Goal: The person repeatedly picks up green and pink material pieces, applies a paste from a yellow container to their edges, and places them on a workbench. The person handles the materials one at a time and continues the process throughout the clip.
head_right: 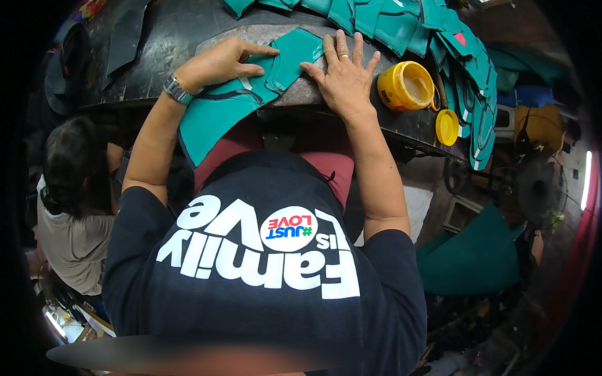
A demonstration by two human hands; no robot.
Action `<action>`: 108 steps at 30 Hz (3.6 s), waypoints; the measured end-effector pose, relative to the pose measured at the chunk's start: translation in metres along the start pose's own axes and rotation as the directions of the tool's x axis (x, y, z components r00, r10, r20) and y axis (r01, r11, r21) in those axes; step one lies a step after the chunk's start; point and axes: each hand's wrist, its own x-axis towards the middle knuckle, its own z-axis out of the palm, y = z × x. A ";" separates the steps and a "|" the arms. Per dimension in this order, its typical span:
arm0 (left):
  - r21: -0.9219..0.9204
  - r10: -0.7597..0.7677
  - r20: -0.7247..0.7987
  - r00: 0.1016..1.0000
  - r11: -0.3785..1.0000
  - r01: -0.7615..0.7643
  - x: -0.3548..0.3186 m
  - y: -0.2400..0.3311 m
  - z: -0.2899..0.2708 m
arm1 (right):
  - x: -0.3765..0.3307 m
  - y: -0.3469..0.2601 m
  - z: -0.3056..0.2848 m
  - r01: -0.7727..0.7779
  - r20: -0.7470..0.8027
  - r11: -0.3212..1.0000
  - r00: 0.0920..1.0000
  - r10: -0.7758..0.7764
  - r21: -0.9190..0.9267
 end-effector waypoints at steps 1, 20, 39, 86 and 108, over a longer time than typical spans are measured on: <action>0.028 0.005 -0.006 1.000 1.000 -0.005 -0.001 0.001 0.000 | 0.000 0.001 0.001 0.014 0.013 1.000 1.000 -0.014 0.020; -0.034 -0.083 0.010 0.996 0.996 0.084 0.004 -0.004 0.009 | -0.058 -0.068 -0.039 0.260 0.138 0.917 0.940 -0.312 0.304; -0.083 0.081 -0.004 0.997 0.993 -0.081 -0.019 0.017 0.014 | -0.034 0.124 -0.096 -0.568 0.249 0.823 0.798 0.549 0.005; 0.395 0.201 -0.021 0.979 0.901 -0.177 -0.025 0.027 0.023 | 0.001 -0.007 -0.016 0.029 0.056 0.636 0.992 -0.114 0.771; 0.066 0.276 -0.302 0.912 0.961 -0.269 0.059 0.011 0.036 | -0.046 -0.022 -0.011 0.010 -0.036 0.997 0.999 -0.007 0.076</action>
